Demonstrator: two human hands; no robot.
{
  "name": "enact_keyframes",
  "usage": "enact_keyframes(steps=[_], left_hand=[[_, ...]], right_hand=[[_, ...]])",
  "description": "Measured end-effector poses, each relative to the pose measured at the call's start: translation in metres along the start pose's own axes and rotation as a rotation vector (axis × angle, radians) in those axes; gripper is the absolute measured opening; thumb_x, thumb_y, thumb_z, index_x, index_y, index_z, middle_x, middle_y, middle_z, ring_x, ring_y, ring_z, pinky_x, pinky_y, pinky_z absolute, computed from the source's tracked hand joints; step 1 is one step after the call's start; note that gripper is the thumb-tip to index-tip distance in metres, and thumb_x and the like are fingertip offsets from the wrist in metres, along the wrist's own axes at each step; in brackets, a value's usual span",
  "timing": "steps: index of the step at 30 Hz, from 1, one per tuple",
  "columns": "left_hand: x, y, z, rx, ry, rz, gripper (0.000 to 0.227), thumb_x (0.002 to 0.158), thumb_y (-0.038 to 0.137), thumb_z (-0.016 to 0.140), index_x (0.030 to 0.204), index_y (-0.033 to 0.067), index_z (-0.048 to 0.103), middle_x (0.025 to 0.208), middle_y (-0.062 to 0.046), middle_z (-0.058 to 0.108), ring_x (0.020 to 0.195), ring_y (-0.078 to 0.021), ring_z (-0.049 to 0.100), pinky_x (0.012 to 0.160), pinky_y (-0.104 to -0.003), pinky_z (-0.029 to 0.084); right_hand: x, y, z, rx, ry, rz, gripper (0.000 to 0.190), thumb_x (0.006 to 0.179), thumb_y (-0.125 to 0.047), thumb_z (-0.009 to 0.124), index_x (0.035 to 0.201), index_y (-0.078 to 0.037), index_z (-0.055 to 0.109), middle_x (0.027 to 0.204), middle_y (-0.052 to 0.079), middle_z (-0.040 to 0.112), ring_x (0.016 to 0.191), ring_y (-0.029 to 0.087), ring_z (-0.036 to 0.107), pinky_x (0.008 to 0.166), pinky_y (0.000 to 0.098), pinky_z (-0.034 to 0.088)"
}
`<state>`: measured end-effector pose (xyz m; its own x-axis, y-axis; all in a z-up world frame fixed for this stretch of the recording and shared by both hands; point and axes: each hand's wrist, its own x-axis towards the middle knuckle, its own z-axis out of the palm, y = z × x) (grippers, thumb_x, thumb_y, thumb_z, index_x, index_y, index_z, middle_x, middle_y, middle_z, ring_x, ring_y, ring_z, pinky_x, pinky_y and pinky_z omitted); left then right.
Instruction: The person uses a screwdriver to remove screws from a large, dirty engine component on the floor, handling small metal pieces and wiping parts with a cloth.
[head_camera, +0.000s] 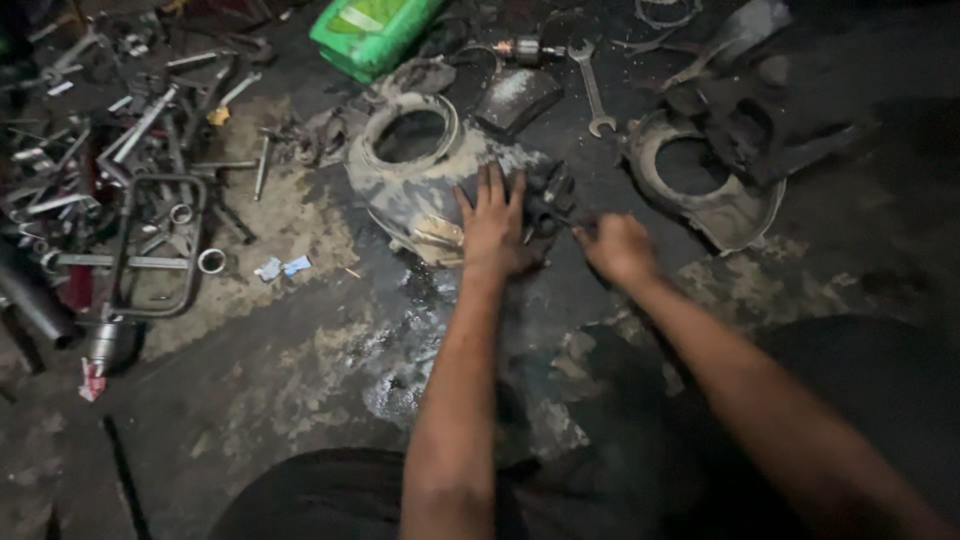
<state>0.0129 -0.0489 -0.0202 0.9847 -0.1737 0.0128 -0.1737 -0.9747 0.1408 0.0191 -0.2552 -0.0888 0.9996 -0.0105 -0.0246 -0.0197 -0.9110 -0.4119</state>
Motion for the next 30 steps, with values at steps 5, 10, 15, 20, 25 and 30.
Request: enact_keyframes(steps=[5,10,15,20,25,30], left_hand=[[-0.017,0.011,-0.008,0.004,0.076,0.069,0.133,0.052,0.068,0.087,0.156,0.0131,0.027,0.16,-0.029,0.022,0.15,-0.0435,0.016,0.114,-0.072,0.011],[-0.017,0.01,-0.017,-0.144,0.084,0.03,0.108,0.072,0.06,0.078,0.158,0.0089,0.036,0.149,-0.02,0.046,0.142,-0.0398,0.039,0.122,-0.065,0.023],[-0.001,0.017,-0.008,0.07,0.157,-0.072,0.064,0.089,0.045,0.073,0.137,0.0079,0.052,0.154,-0.021,0.042,0.148,-0.0399,0.032,0.122,-0.066,0.019],[0.037,-0.004,0.003,-0.093,-0.075,-0.18,0.077,0.081,0.047,0.074,0.147,0.0156,0.048,0.159,-0.028,0.027,0.149,-0.0425,0.023,0.117,-0.063,0.02],[0.08,-0.046,-0.012,0.12,0.017,-0.159,0.064,0.099,0.058,0.062,0.149,0.0195,0.052,0.173,-0.018,0.037,0.159,-0.0398,0.034,0.126,-0.057,0.031],[0.054,-0.031,-0.048,0.033,-0.007,-0.458,0.134,0.063,0.083,0.075,0.161,0.0196,0.008,0.159,-0.024,0.025,0.144,-0.046,0.024,0.113,-0.061,0.015]], right_hand=[[-0.002,0.011,0.011,0.193,-0.084,0.096,0.045,0.09,-0.044,0.073,0.114,-0.006,0.076,0.112,0.024,0.073,0.106,0.042,0.069,0.093,0.0501,0.053],[0.014,0.028,0.017,0.161,-0.163,0.131,0.052,0.088,-0.046,0.077,0.117,-0.003,0.073,0.117,0.025,0.07,0.11,0.041,0.067,0.094,0.0481,0.052],[0.022,0.034,0.013,0.346,-0.272,0.083,0.043,0.088,-0.038,0.079,0.115,-0.004,0.075,0.108,0.019,0.075,0.098,0.034,0.072,0.089,0.0442,0.053],[0.029,0.045,0.032,0.439,-0.333,0.099,0.037,0.091,-0.035,0.076,0.108,-0.002,0.077,0.086,0.014,0.078,0.076,0.026,0.075,0.075,0.0415,0.057],[0.039,0.055,0.047,0.432,-0.291,0.044,0.038,0.088,-0.036,0.078,0.104,-0.002,0.078,0.082,0.013,0.077,0.073,0.024,0.073,0.074,0.0402,0.056],[0.036,0.046,0.038,0.365,-0.359,0.068,0.04,0.092,-0.04,0.073,0.103,-0.002,0.077,0.082,0.013,0.077,0.073,0.026,0.074,0.074,0.0425,0.056]])
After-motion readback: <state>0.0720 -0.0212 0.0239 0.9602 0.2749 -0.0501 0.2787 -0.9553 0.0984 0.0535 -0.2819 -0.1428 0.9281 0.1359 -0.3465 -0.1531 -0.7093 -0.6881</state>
